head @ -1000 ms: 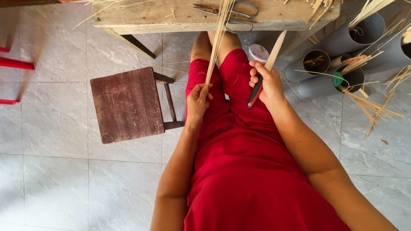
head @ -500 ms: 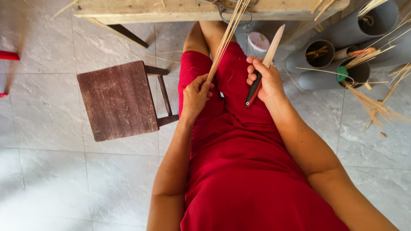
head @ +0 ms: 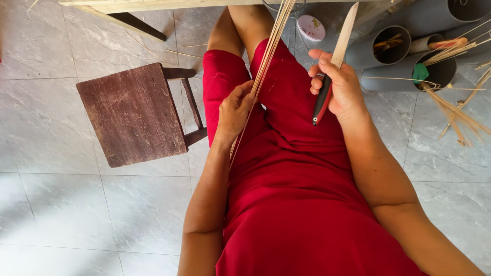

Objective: The person sits on a low stool and splits thin bamboo strips with a small knife, drawing strips across the blade to shave and even them. They gather the split strips into a bundle, tie the bundle with a strip, and use shears to trim the ends of individual strips.

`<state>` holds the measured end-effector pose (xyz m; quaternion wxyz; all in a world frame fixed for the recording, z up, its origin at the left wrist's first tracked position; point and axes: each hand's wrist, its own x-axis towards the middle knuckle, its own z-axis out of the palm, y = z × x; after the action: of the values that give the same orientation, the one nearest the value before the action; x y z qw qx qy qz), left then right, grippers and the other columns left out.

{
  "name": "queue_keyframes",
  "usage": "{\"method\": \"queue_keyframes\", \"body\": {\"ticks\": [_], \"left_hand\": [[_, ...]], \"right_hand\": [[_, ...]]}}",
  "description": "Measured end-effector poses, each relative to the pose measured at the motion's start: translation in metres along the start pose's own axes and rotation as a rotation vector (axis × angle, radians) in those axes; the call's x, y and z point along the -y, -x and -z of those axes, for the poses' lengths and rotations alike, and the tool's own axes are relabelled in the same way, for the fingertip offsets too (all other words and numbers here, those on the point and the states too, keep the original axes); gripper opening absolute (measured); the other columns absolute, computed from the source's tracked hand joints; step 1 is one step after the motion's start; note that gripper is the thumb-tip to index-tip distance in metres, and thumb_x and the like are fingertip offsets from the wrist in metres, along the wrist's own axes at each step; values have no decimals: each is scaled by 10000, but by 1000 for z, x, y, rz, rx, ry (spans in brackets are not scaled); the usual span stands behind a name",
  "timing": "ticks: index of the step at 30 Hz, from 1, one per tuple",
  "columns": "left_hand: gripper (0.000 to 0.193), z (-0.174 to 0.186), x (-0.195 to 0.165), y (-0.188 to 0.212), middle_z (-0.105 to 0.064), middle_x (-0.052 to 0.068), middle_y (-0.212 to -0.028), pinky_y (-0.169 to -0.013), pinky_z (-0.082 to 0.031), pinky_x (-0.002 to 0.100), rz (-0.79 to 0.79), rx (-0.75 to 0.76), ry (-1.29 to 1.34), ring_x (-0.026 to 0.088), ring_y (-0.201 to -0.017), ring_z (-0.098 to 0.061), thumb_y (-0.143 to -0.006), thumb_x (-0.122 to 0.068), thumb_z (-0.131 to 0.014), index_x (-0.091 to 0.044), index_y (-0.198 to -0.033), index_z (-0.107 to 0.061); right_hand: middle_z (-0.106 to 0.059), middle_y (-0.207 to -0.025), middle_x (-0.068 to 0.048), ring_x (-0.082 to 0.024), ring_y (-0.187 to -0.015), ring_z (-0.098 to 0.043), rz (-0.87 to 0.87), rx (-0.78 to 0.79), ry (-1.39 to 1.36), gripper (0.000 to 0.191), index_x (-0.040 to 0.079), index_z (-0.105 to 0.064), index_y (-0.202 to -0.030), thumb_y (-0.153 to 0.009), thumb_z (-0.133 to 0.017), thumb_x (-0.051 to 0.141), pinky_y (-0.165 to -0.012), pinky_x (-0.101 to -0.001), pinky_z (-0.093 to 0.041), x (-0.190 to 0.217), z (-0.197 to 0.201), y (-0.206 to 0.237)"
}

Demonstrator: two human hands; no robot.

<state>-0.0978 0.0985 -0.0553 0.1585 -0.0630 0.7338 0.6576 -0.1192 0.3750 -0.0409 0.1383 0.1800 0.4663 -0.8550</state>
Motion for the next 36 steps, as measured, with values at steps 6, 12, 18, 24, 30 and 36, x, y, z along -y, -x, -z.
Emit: {"method": "queue_keyframes", "body": {"ticks": [6,12,18,24,30,36], "left_hand": [[256,14,-3,7,-763,40,-995,-758,-579,211,-8,-82,-30,63,-854,-696,-1030,-171,-649,-3,-1218,-695],[171,21,-9,4,-732,19,-758,-582,-507,213,54,-88,-91,49,-647,-610,-989,-162,-714,-5,-1026,-770],[141,18,-15,-1,-739,9,-743,-592,-530,211,41,-108,-124,46,-662,-664,-961,-146,-718,-9,-940,-739],[138,18,-23,8,-742,72,-824,-681,-579,266,-169,-267,-297,117,-720,-709,-941,-125,-741,6,-906,-712],[113,17,-33,15,-749,65,-844,-689,-599,256,-229,-303,-291,103,-736,-710,-976,-111,-710,-8,-930,-709],[66,18,-57,23,-726,33,-800,-549,-505,212,-169,-225,-111,49,-623,-609,-1025,-75,-639,-16,-1026,-669]], "right_hand": [[-689,-991,-111,-128,-690,-612,82,21,127,514,2,-527,-1463,-1080,-610,334,-572,-270,-487,12,3,2],[-694,-919,-119,-135,-703,-607,158,39,180,505,-35,-615,-1388,-1135,-565,399,-612,-273,-507,16,6,7],[-688,-903,-144,-186,-688,-658,198,73,206,220,0,-585,-1266,-1121,-679,136,-591,-311,-540,25,1,13],[-724,-955,-148,-140,-633,-643,259,94,304,417,33,-571,-1459,-1072,-638,175,-561,-275,-529,38,-9,22],[-714,-907,-89,-79,-655,-570,295,33,326,458,30,-639,-1436,-1133,-517,350,-581,-222,-475,32,-3,22],[-630,-834,-56,-95,-660,-577,322,103,353,320,-9,-646,-1346,-1158,-613,247,-615,-246,-477,33,9,25]]}}
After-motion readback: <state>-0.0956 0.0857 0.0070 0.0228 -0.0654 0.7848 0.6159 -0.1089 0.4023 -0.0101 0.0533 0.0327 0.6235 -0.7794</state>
